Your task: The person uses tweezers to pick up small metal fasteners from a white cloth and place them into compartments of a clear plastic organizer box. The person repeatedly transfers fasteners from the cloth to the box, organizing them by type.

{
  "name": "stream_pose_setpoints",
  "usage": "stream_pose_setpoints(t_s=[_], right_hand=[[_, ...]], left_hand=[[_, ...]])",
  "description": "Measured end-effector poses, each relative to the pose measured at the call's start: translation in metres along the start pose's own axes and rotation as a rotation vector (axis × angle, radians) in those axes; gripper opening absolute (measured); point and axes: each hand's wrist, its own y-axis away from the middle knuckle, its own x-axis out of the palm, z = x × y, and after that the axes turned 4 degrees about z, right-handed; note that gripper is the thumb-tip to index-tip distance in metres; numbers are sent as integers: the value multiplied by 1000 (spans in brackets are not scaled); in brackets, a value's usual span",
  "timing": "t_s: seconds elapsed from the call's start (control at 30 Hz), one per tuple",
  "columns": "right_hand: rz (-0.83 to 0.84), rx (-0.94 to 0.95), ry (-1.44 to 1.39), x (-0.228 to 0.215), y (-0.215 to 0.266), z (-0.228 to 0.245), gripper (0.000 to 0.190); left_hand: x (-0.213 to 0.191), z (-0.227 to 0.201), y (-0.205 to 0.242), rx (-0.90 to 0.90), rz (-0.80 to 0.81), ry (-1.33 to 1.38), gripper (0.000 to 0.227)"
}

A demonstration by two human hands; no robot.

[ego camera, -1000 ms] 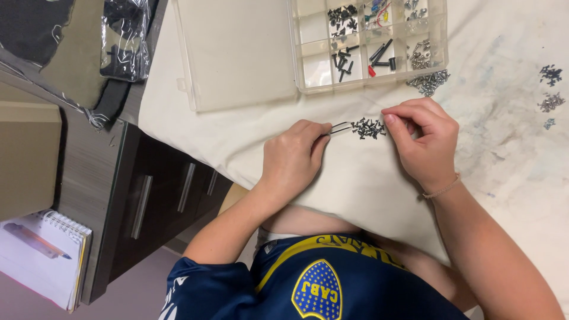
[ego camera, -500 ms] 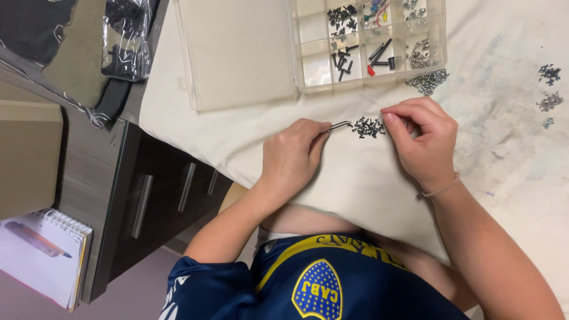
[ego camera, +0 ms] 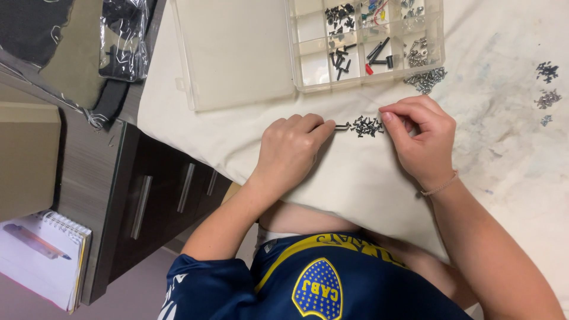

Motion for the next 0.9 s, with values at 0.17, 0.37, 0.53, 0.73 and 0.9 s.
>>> stream_pose_setpoints(t_s=[0.17, 0.37, 0.53, 0.73, 0.9], right_hand=[[6, 3, 1, 0, 1, 0, 7], [1, 5, 2, 0, 1, -1, 7], [3, -1, 1, 0, 1, -3, 8], [-23, -12, -5, 0, -2, 5, 9], [15, 18, 45, -1, 1, 7, 5]], left_hand=[[1, 1, -1, -5, -11, -5, 19], [-1, 3, -1, 11, 14, -6, 18], [-6, 3, 2, 0, -32, 13, 18], [-43, 16, -19, 38, -209, 83, 15], [-31, 60, -89, -31, -402, 37, 14]])
